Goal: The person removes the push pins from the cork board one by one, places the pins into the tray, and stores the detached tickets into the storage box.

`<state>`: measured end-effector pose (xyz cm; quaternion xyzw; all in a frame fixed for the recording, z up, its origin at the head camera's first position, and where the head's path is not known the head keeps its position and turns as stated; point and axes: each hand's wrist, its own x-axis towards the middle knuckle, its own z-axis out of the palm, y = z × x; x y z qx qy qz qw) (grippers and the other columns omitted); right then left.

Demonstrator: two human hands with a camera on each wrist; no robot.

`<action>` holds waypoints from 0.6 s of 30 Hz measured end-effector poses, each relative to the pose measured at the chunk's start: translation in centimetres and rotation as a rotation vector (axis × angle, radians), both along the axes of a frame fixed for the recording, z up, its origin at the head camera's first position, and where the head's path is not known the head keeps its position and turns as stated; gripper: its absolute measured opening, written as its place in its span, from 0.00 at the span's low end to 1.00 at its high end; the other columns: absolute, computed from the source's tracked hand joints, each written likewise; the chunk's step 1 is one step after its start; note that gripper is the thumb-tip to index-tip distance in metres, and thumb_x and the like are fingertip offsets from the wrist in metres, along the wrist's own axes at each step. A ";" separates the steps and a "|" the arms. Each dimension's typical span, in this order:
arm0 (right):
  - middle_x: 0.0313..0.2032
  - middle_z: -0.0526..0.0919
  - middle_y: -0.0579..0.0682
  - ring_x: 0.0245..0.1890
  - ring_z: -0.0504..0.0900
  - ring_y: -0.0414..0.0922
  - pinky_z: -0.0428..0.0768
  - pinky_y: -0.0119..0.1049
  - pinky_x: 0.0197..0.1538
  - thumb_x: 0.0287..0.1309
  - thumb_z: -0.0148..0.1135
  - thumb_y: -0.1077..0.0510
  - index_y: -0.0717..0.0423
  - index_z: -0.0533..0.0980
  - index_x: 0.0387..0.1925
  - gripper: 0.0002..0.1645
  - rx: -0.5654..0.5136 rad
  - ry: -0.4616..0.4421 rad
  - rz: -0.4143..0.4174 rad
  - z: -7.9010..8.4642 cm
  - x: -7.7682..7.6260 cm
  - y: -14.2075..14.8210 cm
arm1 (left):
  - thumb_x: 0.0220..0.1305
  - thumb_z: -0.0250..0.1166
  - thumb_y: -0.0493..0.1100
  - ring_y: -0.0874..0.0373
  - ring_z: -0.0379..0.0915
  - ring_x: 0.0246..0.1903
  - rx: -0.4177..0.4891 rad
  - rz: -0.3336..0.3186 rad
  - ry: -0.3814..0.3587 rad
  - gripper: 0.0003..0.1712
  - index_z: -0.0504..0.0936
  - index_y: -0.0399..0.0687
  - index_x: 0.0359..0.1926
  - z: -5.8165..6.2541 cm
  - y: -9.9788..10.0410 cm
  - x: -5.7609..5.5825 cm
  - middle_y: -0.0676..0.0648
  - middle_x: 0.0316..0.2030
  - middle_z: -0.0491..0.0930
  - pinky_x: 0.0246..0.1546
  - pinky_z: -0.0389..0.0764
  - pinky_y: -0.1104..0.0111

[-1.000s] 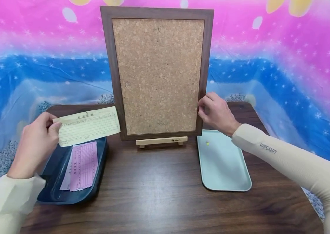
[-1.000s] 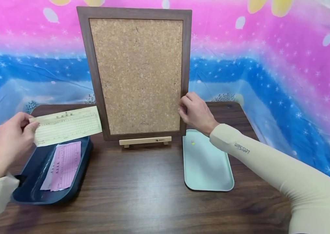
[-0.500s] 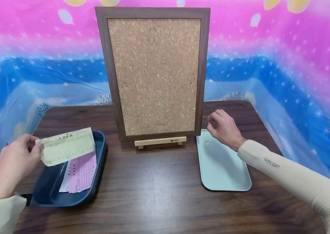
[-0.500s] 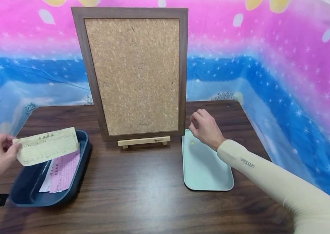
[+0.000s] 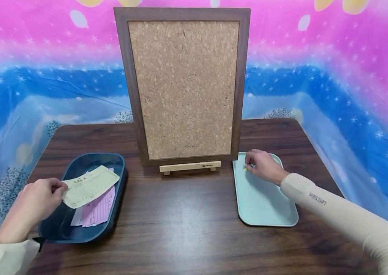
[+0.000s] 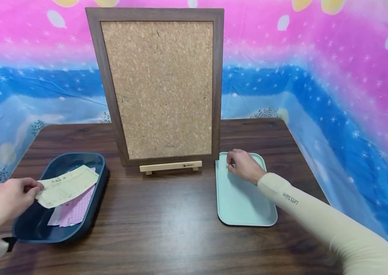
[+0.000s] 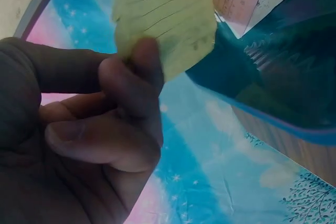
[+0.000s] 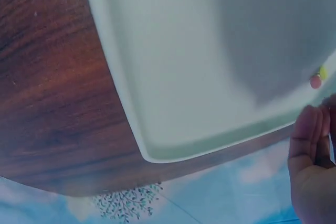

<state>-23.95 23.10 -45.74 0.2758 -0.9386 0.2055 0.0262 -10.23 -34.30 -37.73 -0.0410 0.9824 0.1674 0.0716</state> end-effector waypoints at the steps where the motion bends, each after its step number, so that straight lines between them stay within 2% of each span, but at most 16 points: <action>1: 0.27 0.74 0.45 0.28 0.73 0.41 0.73 0.38 0.32 0.50 0.64 0.68 0.55 0.76 0.27 0.06 0.003 -0.014 -0.004 -0.1 0.0 0.0 | 0.67 0.51 0.37 0.54 0.62 0.15 -0.003 -0.011 -0.024 0.16 0.78 0.26 0.44 -0.1 0.0 0.0 0.31 0.35 0.79 0.16 0.61 0.63; 5: 0.25 0.75 0.44 0.25 0.72 0.40 0.72 0.37 0.31 0.49 0.63 0.68 0.55 0.76 0.27 0.06 0.034 -0.062 -0.008 -0.6 0.2 0.0 | 0.67 0.51 0.39 0.54 0.63 0.17 -0.001 -0.054 -0.117 0.17 0.79 0.27 0.44 -0.2 0.3 0.1 0.36 0.31 0.79 0.17 0.62 0.63; 8: 0.24 0.75 0.43 0.24 0.72 0.39 0.72 0.37 0.30 0.48 0.63 0.68 0.55 0.77 0.27 0.06 0.054 -0.078 -0.005 -0.9 0.3 0.0 | 0.70 0.50 0.43 0.55 0.61 0.15 0.016 -0.085 -0.172 0.19 0.81 0.30 0.41 -0.4 0.7 0.3 0.45 0.20 0.74 0.18 0.62 0.63; 12: 0.24 0.75 0.42 0.24 0.71 0.39 0.71 0.37 0.30 0.47 0.63 0.68 0.54 0.77 0.27 0.07 0.055 -0.062 0.002 -0.9 0.3 0.0 | 0.72 0.49 0.48 0.56 0.56 0.13 0.031 -0.099 -0.201 0.21 0.82 0.39 0.33 -0.7 1.1 0.6 0.50 0.13 0.62 0.17 0.59 0.64; 15: 0.24 0.75 0.43 0.24 0.72 0.39 0.72 0.37 0.30 0.47 0.62 0.68 0.54 0.76 0.27 0.07 0.059 -0.059 0.006 -0.9 0.3 -0.1 | 0.71 0.49 0.49 0.57 0.55 0.13 0.033 -0.108 -0.209 0.21 0.81 0.42 0.30 -0.7 1.4 0.6 0.51 0.12 0.60 0.17 0.58 0.64; 18: 0.26 0.76 0.44 0.26 0.74 0.40 0.73 0.38 0.31 0.49 0.62 0.67 0.54 0.77 0.29 0.05 0.071 -0.046 -0.001 -0.7 0.2 -0.2 | 0.71 0.50 0.50 0.57 0.59 0.14 0.021 -0.107 -0.219 0.22 0.81 0.35 0.42 -0.3 1.6 0.6 0.51 0.14 0.67 0.17 0.59 0.64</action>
